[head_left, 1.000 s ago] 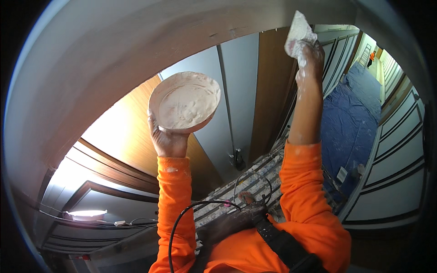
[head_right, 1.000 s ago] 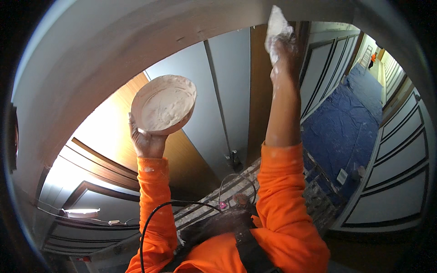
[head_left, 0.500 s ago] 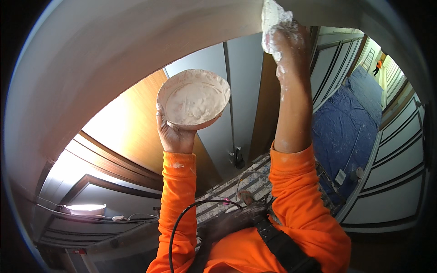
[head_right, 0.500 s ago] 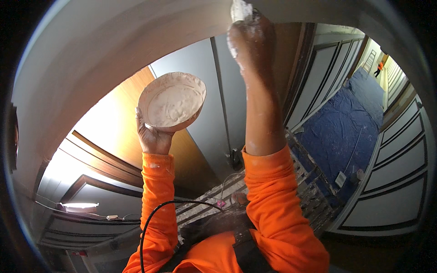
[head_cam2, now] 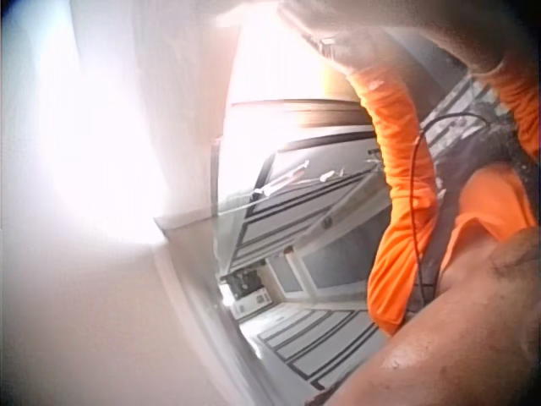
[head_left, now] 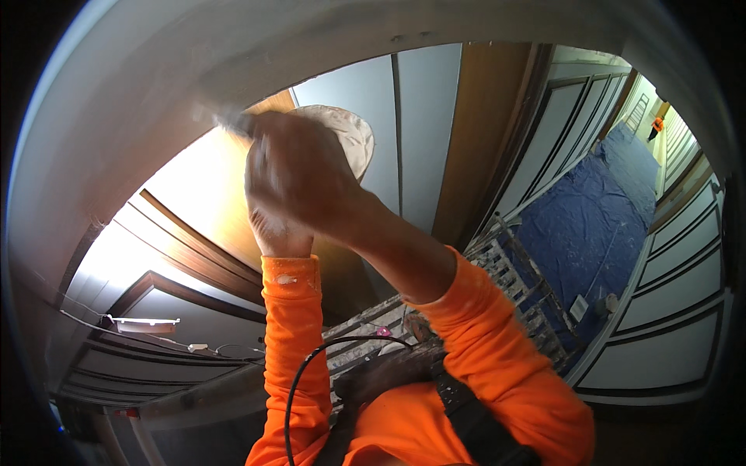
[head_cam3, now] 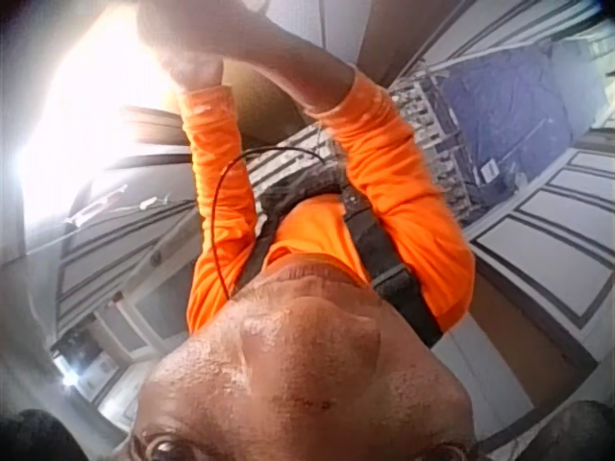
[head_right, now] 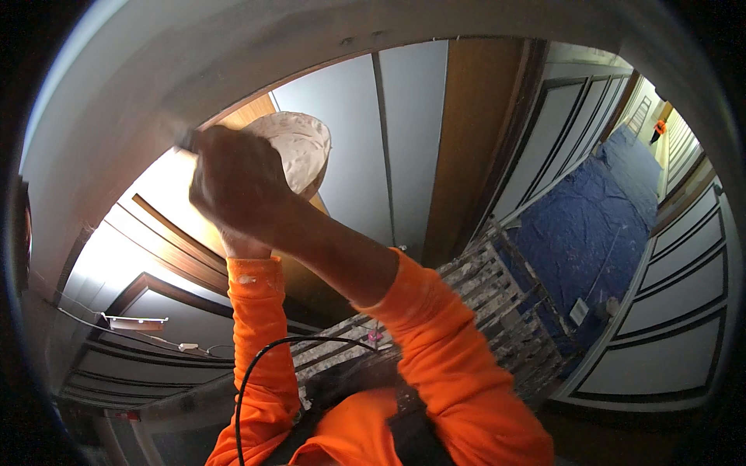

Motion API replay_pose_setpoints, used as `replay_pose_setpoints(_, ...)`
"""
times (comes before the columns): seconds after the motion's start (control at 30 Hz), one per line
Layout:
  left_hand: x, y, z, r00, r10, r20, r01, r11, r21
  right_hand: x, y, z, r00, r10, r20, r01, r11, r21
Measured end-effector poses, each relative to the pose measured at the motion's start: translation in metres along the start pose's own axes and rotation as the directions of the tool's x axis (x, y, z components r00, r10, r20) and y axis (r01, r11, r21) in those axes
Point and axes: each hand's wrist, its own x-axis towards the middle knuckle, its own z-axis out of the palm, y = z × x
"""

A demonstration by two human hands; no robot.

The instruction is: The person applies drywall compound to the corner of a wall and ceiling using a putty knife, repeatedly scooping material from a small bowl held in one hand and spreading it along the joint.

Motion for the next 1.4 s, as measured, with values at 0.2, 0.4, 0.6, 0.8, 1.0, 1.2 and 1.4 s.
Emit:
replay_pose_setpoints(0.2,-0.030,0.016,0.033,0.992,0.014,-0.128,-0.003,0.996,0.087,-0.086,0.080,-0.014,0.864,-0.433,0.258,0.504,0.730,-0.462)
replay_pose_setpoints(0.4,-0.033,0.005,0.006,0.974,-0.003,-0.228,0.021,0.997,0.074,-0.099,0.141,-0.079,0.868,-0.309,0.388,0.483,0.702,-0.522)
replay_pose_setpoints(0.6,-0.004,-0.012,0.001,0.991,-0.017,-0.136,0.027,0.997,0.073,-0.049,0.190,-0.136,0.895,-0.074,-0.440,-0.188,0.833,-0.521)
replay_pose_setpoints(0.8,0.032,-0.055,0.010,0.977,-0.026,-0.213,0.069,0.978,0.197,0.023,0.167,-0.123,0.677,0.078,-0.732,-0.429,0.850,-0.306)
replay_pose_setpoints(1.0,0.054,-0.064,0.000,0.993,-0.062,-0.104,0.076,0.987,0.140,0.006,0.083,-0.024,0.730,-0.205,-0.652,-0.083,0.920,-0.382)
replay_pose_setpoints(1.2,0.043,-0.066,0.002,0.988,-0.070,-0.141,0.082,0.993,0.086,-0.010,0.080,-0.057,0.764,-0.294,-0.575,0.145,0.946,-0.291)
replay_pose_setpoints(1.4,0.035,-0.052,0.004,0.987,-0.074,-0.141,0.102,0.974,0.203,0.021,0.163,-0.169,0.538,0.401,-0.741,-0.349,0.907,0.238)
